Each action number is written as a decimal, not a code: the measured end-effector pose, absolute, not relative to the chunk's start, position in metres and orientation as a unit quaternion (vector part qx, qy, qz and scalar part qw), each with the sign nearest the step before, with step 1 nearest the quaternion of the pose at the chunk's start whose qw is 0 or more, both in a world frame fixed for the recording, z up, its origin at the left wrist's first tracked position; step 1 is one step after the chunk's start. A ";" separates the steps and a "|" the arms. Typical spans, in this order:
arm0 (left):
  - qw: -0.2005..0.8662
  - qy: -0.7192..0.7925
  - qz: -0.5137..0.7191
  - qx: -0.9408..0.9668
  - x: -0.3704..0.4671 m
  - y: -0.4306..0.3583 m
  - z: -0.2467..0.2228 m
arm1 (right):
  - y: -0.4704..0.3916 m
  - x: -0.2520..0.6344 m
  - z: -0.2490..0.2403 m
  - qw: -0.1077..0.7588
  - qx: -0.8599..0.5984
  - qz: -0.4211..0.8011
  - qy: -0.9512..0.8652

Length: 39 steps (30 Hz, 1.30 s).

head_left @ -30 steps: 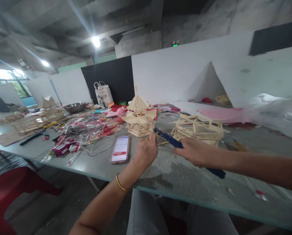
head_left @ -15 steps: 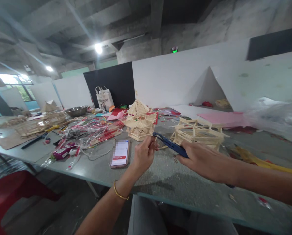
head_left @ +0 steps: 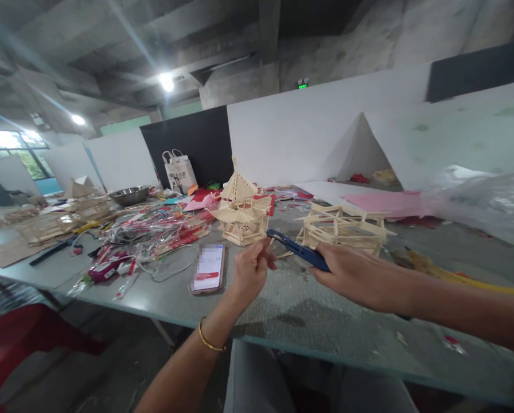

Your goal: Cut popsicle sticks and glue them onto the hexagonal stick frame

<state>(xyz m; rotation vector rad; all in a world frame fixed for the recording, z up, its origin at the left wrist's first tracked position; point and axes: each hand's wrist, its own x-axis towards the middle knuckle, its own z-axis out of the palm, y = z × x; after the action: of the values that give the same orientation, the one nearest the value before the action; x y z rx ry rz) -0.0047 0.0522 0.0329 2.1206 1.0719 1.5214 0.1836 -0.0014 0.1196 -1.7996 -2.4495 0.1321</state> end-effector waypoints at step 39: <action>-0.010 0.538 0.307 0.785 -0.007 0.050 0.033 | 0.032 0.175 0.085 0.042 -0.581 0.002 -0.812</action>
<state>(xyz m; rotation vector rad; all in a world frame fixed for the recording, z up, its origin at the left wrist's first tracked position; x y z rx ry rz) -0.0069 0.0499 0.0328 2.4820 1.7011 0.9705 0.1748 0.0318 0.0845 -1.7797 -2.4867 0.0066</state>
